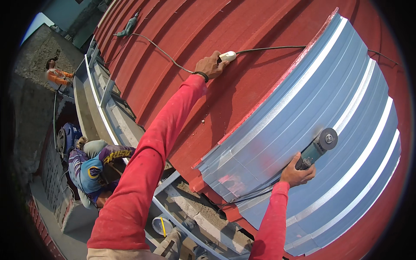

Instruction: The person sweeps debris from a rooftop ledge using a straw broom, then uses an angle grinder to cut metal frame pieces. The person handles the grinder and broom while working on the roof edge.

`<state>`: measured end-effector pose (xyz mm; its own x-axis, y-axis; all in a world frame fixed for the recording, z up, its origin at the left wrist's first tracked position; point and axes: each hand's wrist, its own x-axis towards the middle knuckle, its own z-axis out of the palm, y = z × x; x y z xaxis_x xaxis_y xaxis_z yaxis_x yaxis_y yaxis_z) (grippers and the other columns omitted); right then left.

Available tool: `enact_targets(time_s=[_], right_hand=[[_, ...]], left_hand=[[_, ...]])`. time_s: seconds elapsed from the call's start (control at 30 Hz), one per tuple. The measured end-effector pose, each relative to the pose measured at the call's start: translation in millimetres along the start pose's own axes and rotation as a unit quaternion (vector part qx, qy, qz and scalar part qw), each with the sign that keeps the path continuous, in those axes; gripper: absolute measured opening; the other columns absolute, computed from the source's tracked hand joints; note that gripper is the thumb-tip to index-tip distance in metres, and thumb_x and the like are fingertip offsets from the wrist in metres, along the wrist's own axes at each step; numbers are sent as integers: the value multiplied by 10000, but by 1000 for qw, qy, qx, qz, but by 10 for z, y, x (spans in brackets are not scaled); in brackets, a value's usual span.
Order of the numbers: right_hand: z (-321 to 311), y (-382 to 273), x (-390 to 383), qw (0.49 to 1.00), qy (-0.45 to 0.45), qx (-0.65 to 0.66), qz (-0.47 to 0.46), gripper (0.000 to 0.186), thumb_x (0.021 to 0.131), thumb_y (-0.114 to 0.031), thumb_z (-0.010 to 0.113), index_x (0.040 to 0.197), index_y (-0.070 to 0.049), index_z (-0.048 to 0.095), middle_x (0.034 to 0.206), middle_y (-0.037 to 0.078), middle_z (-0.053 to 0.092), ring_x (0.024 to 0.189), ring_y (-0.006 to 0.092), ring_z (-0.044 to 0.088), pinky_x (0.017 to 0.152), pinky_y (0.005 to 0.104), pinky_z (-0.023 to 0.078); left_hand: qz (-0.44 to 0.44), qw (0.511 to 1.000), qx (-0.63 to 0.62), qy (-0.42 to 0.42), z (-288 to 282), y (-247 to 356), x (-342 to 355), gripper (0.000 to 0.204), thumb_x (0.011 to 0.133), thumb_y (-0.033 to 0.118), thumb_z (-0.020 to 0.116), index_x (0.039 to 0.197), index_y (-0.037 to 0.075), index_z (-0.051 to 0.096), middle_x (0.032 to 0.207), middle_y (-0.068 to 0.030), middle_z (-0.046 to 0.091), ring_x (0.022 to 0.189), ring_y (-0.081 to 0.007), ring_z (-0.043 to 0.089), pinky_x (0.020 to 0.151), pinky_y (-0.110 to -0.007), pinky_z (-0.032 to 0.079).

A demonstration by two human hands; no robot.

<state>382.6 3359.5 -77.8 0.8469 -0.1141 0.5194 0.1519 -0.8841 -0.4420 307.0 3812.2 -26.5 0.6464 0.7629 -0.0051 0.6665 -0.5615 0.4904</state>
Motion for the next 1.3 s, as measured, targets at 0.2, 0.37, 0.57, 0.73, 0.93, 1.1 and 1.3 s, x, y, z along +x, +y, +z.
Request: enact_targets(time_s=[0.2, 0.37, 0.57, 0.73, 0.93, 1.1, 1.3], right_hand=[[23, 7, 29, 1000, 5, -7, -5, 609, 799, -456, 745, 1195, -62, 503, 1179, 120, 490, 1097, 318, 518, 895, 508, 425], [55, 42, 52, 998, 39, -35, -35, 615, 787, -479, 749, 1155, -39, 528, 1156, 141, 514, 1079, 332, 527, 851, 501, 475], [58, 20, 18, 998, 49, -23, -40, 618, 790, -497, 740, 1143, -32, 536, 1155, 144, 515, 1081, 335, 525, 855, 488, 480], [24, 22, 15, 999, 37, -23, -28, 625, 789, -496, 742, 1157, -39, 527, 1155, 141, 513, 1066, 338, 534, 866, 493, 473], [62, 25, -8, 999, 35, -18, -32, 631, 790, -492, 742, 1172, -43, 517, 1165, 136, 502, 1066, 336, 535, 870, 490, 471], [37, -12, 19, 999, 29, -29, -5, 641, 792, -504, 733, 1181, -44, 516, 1158, 131, 511, 1072, 330, 533, 880, 496, 460], [45, 26, -11, 999, 26, -27, -13, 636, 792, -500, 734, 1182, -47, 518, 1171, 126, 501, 1090, 319, 523, 893, 501, 439]], left_hand=[[28, 998, -12, 54, -93, 28, -71, 528, 843, 562, 613, 1155, 135, 609, 953, -198, 692, 912, -366, 673, 780, -466, 506], [13, 996, -53, 77, -29, 37, -95, 550, 808, 577, 648, 1126, 128, 648, 924, -182, 701, 909, -363, 673, 777, -462, 511], [-56, 998, -3, -38, 5, -100, 59, 509, 857, 464, 616, 1128, 34, 619, 1042, -215, 675, 1005, -369, 651, 851, -463, 502], [-74, 991, -98, -56, 46, 55, 9, 568, 872, 437, 601, 1216, -9, 517, 1152, -246, 627, 1075, -388, 619, 910, -458, 480], [-118, 989, -92, -20, 35, 129, 62, 629, 876, 502, 594, 1198, -34, 520, 1122, -256, 636, 1078, -385, 620, 903, -466, 479], [-92, 991, -101, -11, 52, 135, 29, 622, 871, 528, 589, 1169, -16, 549, 1065, -247, 657, 1008, -386, 644, 846, -471, 496], [-37, 995, -79, 50, 20, 43, -66, 564, 838, 558, 616, 1113, 67, 645, 956, -190, 693, 912, -353, 672, 776, -461, 509]])
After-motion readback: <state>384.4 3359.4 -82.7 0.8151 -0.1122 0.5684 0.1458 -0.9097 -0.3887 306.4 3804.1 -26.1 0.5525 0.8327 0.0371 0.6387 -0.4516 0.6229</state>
